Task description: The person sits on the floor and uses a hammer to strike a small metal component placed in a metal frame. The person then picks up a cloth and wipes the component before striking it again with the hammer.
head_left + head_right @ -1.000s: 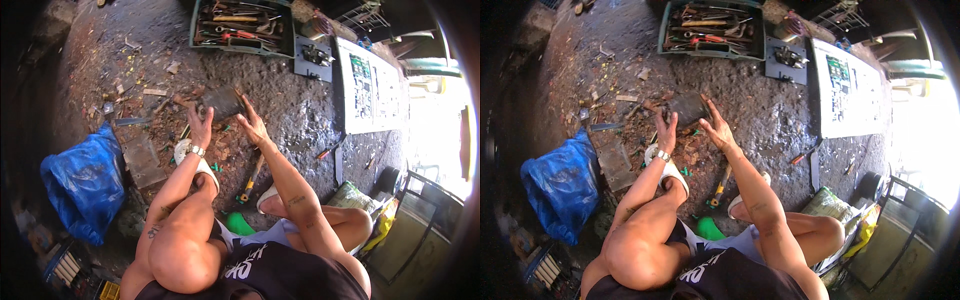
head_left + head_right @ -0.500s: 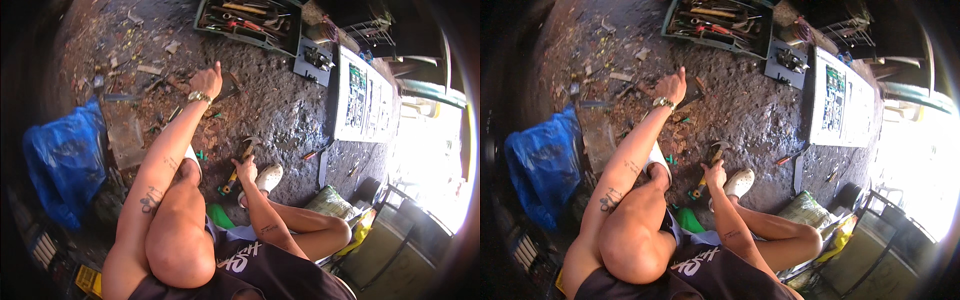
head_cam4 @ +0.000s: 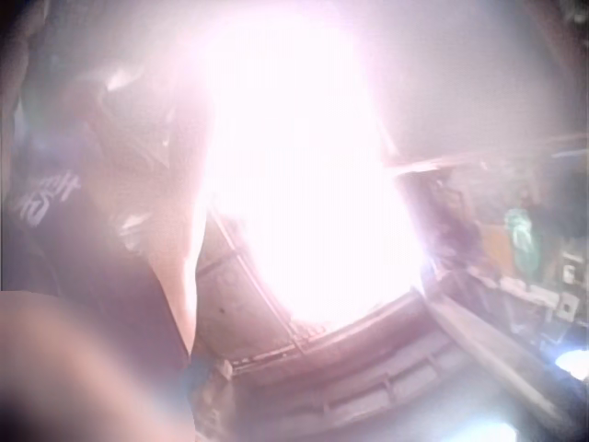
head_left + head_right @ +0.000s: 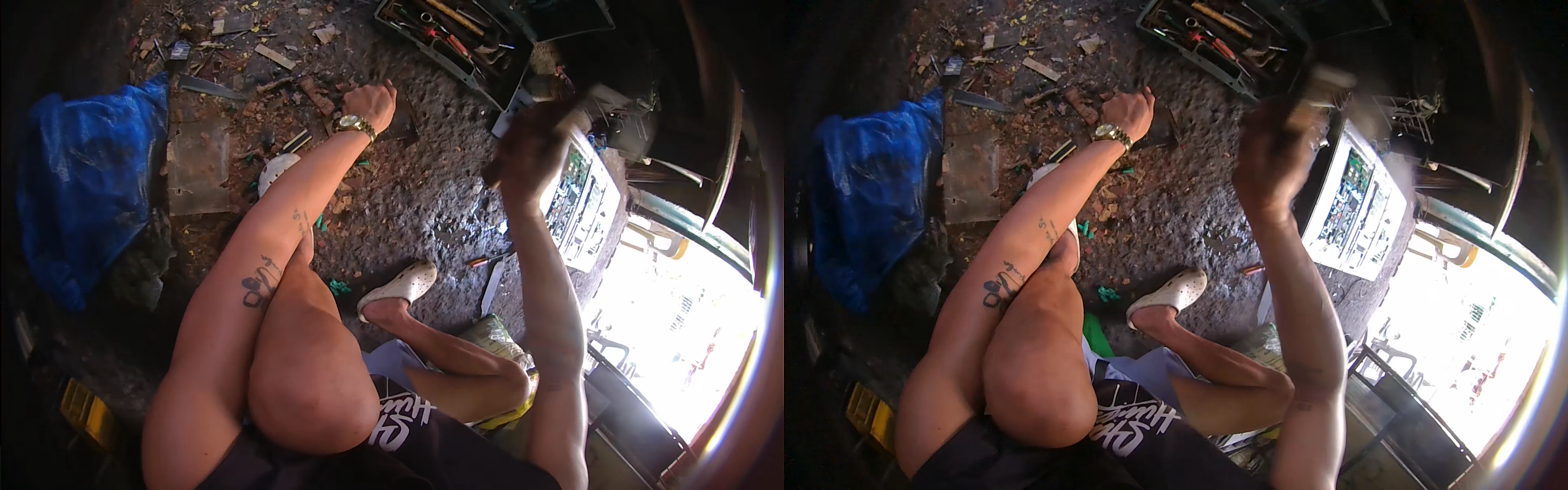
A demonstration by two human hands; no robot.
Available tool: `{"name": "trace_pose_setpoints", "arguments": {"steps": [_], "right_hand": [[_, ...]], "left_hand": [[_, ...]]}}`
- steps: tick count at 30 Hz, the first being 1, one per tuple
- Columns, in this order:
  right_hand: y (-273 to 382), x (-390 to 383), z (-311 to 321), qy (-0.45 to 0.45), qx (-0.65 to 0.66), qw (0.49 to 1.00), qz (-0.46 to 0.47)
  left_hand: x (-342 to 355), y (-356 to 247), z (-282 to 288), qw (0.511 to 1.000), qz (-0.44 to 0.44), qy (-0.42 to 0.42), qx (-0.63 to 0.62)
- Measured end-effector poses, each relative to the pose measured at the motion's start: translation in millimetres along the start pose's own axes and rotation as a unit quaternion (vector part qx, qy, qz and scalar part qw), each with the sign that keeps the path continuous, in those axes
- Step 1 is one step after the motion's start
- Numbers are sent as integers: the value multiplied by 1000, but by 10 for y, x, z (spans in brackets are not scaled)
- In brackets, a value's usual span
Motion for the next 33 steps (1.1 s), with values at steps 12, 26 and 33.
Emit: {"name": "trace_pose_setpoints", "arguments": {"steps": [12, 26, 33], "right_hand": [[531, 396, 582, -61, 56, 997, 4], [-228, -90, 131, 81, -198, 975, -59], [-922, -782, 82, 403, -394, 778, -278]], "left_hand": [[29, 13, -34, 999, -21, -44, 7], [52, 17, -119, 999, -26, -36, 4], [32, -34, -120, 999, 13, 44, 2]]}}
Point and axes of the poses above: each hand's wrist, its own x-axis towards the middle knuckle, its own z-axis out of the back of the hand, y = z × x, the point moved 9 cm from there along x, towards the middle knuckle, and after that the axes turned 1 degree about y, right-handed, at the moved point
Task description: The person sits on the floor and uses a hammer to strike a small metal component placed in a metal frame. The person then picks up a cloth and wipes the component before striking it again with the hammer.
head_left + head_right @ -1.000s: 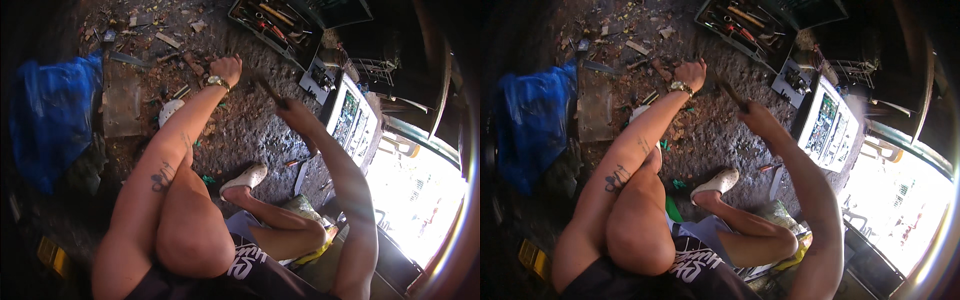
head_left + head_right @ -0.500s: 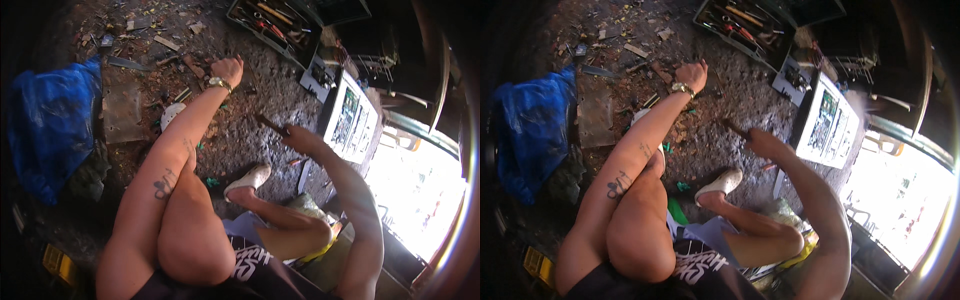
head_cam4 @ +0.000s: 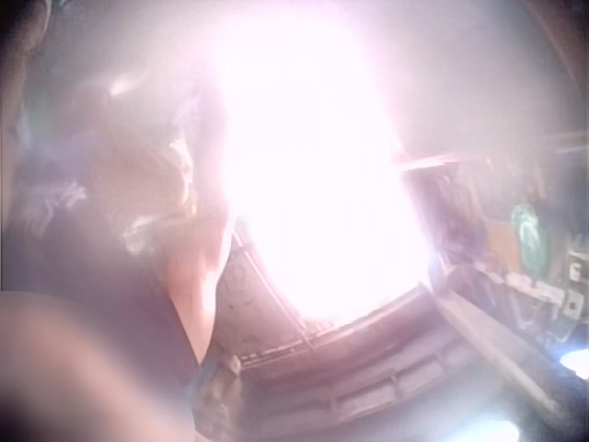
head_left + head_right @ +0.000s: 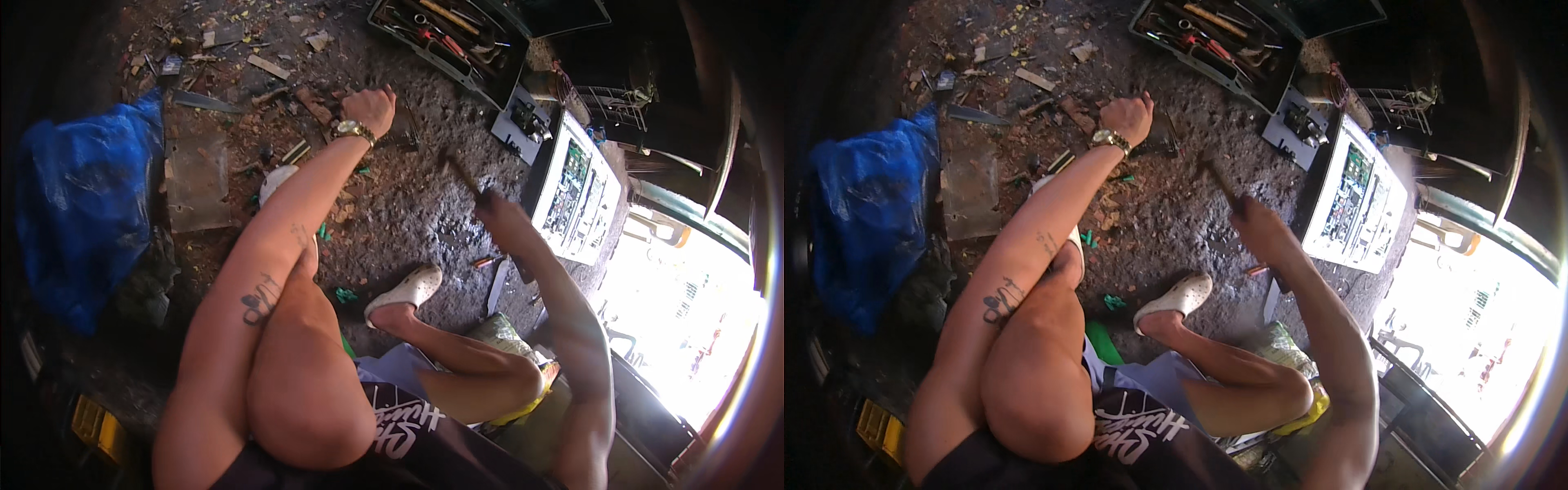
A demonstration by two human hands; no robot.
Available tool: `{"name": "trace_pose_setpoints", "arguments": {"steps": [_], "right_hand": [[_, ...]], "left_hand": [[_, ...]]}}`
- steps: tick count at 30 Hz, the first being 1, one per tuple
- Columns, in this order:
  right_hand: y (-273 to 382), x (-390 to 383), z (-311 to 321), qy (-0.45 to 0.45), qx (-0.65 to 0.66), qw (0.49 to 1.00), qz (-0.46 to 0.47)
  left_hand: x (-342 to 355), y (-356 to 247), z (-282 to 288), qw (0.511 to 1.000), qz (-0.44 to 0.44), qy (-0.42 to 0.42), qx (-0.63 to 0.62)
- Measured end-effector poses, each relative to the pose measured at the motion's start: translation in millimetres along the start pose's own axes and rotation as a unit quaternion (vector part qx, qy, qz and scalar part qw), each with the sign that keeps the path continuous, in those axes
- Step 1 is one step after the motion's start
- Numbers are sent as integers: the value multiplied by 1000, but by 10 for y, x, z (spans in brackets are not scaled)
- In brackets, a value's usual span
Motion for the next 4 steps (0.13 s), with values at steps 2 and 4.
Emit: {"name": "trace_pose_setpoints", "arguments": {"steps": [2, 4], "right_hand": [[215, -185, 563, -184, 119, 975, 41], [470, -322, 992, -280, 189, 941, 34]], "left_hand": [[42, 37, 33, 1000, -21, 5, -4], [-4, -165, 100, 988, -149, -36, 11]]}}
Point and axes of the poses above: each hand's wrist, its own x-axis towards the middle knuckle, its own z-axis out of the back of the hand, y = z × x, the point moved 9 cm from there along x, towards the middle knuckle, and after that the axes turned 1 degree about y, right-handed, at the moved point
